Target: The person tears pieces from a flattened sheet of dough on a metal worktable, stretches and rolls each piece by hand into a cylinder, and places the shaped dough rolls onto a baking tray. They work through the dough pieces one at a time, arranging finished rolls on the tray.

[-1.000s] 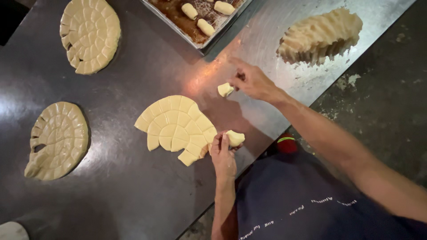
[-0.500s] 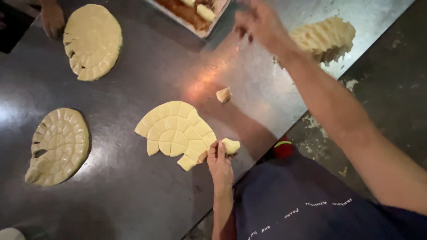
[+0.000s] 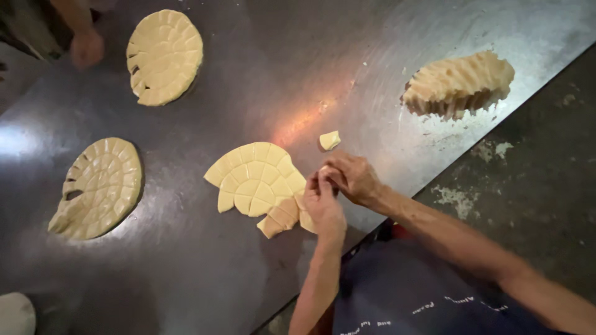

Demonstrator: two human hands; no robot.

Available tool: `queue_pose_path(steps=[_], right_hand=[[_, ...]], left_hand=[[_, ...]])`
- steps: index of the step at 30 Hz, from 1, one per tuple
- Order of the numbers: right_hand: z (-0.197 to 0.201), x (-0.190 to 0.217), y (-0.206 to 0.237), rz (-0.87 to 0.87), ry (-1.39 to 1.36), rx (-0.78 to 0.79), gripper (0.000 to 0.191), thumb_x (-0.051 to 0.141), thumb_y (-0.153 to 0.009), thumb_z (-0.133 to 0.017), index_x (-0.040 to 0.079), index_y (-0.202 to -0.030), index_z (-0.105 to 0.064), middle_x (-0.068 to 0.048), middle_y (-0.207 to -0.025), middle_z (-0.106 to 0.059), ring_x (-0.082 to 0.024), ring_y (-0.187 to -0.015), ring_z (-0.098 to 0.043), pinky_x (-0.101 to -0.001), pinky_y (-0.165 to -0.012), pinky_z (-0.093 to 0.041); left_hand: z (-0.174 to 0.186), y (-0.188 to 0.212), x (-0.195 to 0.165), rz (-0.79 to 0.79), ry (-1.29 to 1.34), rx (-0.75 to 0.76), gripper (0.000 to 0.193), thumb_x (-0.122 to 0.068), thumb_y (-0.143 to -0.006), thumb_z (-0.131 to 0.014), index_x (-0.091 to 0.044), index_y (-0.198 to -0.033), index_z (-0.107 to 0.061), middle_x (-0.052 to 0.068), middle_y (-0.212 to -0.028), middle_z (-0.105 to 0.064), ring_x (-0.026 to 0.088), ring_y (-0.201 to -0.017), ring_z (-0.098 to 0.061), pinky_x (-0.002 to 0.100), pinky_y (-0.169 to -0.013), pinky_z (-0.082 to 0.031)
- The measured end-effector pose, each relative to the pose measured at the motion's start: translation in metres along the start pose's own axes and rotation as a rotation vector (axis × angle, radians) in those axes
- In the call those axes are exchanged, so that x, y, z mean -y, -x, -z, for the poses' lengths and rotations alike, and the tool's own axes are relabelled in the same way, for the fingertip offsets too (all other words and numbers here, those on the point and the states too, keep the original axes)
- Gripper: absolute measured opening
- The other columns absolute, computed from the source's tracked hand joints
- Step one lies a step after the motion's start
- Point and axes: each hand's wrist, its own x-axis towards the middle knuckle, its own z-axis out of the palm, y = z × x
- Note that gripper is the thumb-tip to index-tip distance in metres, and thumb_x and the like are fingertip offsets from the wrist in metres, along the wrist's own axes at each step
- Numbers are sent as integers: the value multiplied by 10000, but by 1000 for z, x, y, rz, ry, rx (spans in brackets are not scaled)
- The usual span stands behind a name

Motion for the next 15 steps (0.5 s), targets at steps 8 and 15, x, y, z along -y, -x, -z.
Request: queue_pose_path(steps=[8, 15], right_hand=[[16, 35, 24, -232, -114, -166, 254, 244, -1042, -647, 26, -917, -613, -72, -709, -600, -119, -610, -567, -303, -562, -470], [59, 66, 6, -332, -291, -170, 234, 190, -1068, -649, 7, -930, -608, 4, -722, -543, -51, -688, -472, -258, -584, -419]], left_hand=[[-19, 23, -19, -193, -260, -15, 169, -195, -1048, -560, -33, -1029, -601, 12, -879, -624, 87, -700, -536, 253, -594, -465], [-21, 35, -20, -343, -420, 75, 160, -151, -1095, -622, -9, -1035, -580, 25, -900, -550, 120, -852, -517, 265, -784, -473]])
